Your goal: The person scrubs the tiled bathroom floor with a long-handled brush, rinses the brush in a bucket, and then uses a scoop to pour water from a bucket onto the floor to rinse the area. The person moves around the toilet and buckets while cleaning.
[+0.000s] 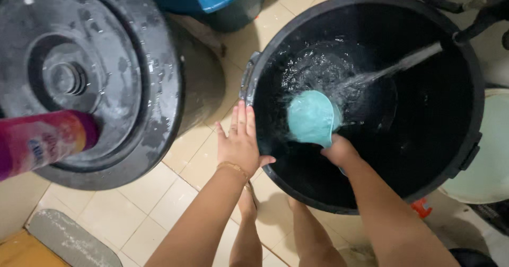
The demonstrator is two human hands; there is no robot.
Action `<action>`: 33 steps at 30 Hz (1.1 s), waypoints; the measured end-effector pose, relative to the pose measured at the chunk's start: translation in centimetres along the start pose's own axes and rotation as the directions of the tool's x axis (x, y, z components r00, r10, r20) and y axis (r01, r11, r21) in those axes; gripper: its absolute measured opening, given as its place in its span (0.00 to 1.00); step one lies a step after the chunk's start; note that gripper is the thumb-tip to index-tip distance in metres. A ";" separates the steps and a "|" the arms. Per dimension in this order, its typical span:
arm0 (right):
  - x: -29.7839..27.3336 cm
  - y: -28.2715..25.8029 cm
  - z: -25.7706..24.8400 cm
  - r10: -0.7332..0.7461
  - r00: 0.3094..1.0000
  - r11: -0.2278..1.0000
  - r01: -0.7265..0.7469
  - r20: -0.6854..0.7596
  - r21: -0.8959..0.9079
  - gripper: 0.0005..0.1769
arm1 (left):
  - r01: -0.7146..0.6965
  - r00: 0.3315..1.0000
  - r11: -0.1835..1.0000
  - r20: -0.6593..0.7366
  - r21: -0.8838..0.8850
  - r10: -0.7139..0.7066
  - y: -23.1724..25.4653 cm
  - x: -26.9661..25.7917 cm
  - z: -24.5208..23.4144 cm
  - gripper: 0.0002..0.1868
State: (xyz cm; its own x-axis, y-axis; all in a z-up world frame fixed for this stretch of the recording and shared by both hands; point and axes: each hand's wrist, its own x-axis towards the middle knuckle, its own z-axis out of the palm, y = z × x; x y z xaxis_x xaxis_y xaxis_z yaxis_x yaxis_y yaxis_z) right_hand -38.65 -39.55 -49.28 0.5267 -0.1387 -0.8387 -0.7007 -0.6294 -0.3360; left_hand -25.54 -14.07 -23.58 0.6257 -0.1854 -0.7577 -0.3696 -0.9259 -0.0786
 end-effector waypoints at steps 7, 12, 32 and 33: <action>-10.7 -2.3 -2.8 -0.231 0.973 0.894 0.210 0.004 0.397 0.24 | -0.067 0.993 0.985 -0.111 -0.156 0.050 -1.8 -1.7 1.8 0.64; -22.6 -9.6 -6.1 -0.213 0.976 0.901 0.181 0.040 0.394 0.30 | -0.173 0.946 0.812 -0.325 -0.557 -0.022 -5.7 -8.7 7.2 0.46; -34.5 -31.0 19.2 -0.156 0.766 0.986 0.161 0.624 0.049 0.06 | -0.176 0.735 -0.718 0.395 -0.673 -0.551 -29.9 -32.5 41.3 0.27; -33.8 -33.7 22.1 -0.139 0.783 0.984 0.179 0.606 -0.007 0.09 | -0.188 0.732 -0.736 0.406 -0.650 -0.546 -31.0 -33.7 41.8 0.27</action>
State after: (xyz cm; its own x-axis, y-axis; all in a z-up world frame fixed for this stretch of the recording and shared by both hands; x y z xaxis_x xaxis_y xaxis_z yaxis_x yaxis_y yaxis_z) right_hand -43.50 3.22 -19.10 0.2178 0.4423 -0.8701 -0.5916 -0.6492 -0.4781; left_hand -63.89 34.69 -22.72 0.3810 0.5037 -0.7753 0.6010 0.5023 0.6217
